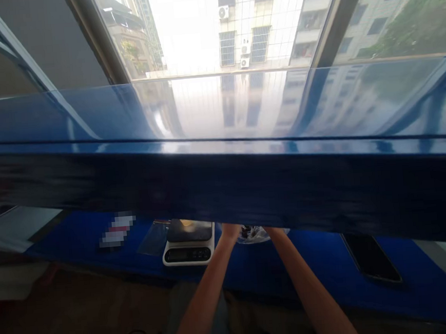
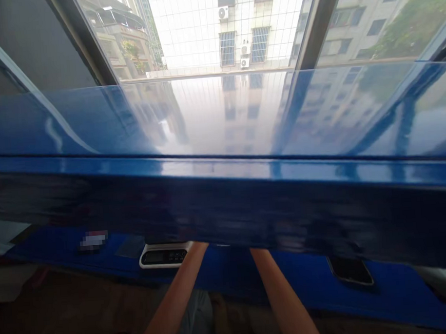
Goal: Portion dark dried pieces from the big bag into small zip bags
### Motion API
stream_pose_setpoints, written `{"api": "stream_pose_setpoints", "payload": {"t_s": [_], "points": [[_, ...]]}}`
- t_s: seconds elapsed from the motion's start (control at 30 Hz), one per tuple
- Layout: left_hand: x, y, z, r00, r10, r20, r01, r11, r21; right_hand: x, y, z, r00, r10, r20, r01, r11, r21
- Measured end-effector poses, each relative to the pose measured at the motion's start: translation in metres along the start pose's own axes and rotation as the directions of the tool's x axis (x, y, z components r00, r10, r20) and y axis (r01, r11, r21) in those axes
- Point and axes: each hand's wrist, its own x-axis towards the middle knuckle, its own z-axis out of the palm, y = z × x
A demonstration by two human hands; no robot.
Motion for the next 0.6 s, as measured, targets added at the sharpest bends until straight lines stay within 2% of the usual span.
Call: {"api": "stream_pose_setpoints", "payload": {"t_s": [0.3,0.6], "points": [[0.008,-0.002,-0.007,0.997,-0.012,-0.081,0.010,1.000,-0.025,0.006,0.014,0.016,0.997,0.056,-0.048,-0.046,0.980,0.192],[0.005,-0.002,-0.008,0.989,-0.068,-0.133,0.062,0.997,-0.050,0.010,0.024,0.017,0.993,0.086,-0.081,-0.052,0.933,0.357]]}}
